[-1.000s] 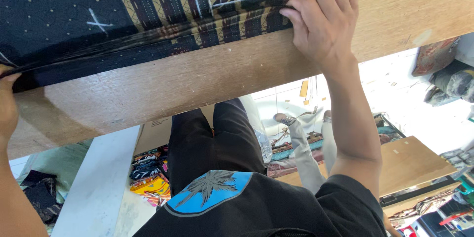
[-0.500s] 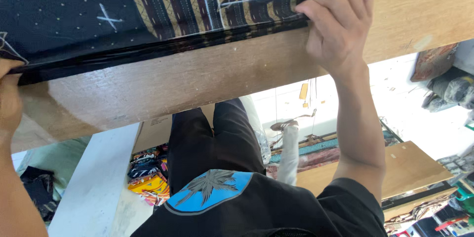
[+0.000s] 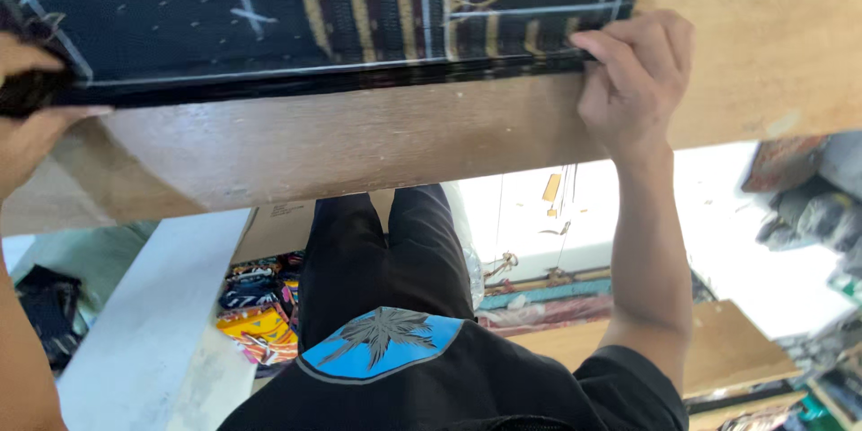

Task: The person aligns a patterned black fabric on a wooden table, then uses a handheld electric cutting tool to cut along marked lines. The person repositions the fabric and continues cutting, producing several shaped pieces that are stacked on the table.

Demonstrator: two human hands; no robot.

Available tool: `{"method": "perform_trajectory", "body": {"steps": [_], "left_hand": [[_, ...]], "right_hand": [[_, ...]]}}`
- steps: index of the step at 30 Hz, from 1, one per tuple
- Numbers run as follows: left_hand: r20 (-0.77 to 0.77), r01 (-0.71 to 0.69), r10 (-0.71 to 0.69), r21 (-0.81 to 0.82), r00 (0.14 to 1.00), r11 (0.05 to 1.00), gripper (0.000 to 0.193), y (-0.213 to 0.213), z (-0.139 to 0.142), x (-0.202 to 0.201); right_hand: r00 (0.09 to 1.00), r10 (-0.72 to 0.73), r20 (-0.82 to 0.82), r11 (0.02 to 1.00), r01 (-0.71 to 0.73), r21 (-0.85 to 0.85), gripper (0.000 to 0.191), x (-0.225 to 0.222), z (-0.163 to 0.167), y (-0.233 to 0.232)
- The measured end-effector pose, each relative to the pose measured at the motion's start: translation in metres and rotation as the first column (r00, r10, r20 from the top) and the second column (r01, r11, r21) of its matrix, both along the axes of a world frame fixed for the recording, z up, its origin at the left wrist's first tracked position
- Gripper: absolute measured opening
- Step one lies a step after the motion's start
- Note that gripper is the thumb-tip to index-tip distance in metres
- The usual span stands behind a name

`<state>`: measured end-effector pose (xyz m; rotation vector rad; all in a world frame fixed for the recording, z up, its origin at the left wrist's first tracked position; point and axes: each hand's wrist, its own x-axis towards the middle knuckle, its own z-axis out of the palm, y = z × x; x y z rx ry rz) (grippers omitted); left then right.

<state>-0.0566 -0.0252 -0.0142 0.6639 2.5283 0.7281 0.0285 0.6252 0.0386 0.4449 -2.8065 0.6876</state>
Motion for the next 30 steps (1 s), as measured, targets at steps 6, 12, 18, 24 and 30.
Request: {"method": "perform_trajectory", "body": {"steps": [6, 12, 18, 24, 30], "left_hand": [[-0.151, 0.065, -0.06, 0.025, 0.987, 0.998, 0.025, 0.022, 0.026, -0.029], [-0.247, 0.149, -0.148, -0.013, 0.958, 0.989, 0.018, 0.024, 0.043, -0.039], [-0.308, 0.172, -0.18, -0.053, 0.934, 0.984, 0.012, 0.022, 0.047, -0.036], [-0.371, 0.145, -0.172, -0.099, 0.913, 0.984, 0.011, 0.038, 0.058, -0.031], [-0.429, 0.111, -0.169, -0.156, 0.887, 0.981, 0.014, 0.031, 0.068, -0.016]], "right_hand": [[0.999, -0.024, 0.035, 1.0, 0.024, 0.003, 0.036, -0.002, 0.0, -0.01], [1.0, -0.005, 0.023, 0.999, 0.004, 0.032, 0.033, -0.007, -0.002, -0.015], [0.996, 0.084, -0.024, 0.989, -0.08, 0.125, 0.018, -0.017, 0.0, -0.019], [0.998, 0.033, -0.045, 0.981, -0.024, 0.194, 0.012, -0.023, -0.008, -0.025], [0.997, 0.071, 0.039, 0.984, -0.076, 0.162, 0.019, -0.022, 0.012, -0.021]]}}
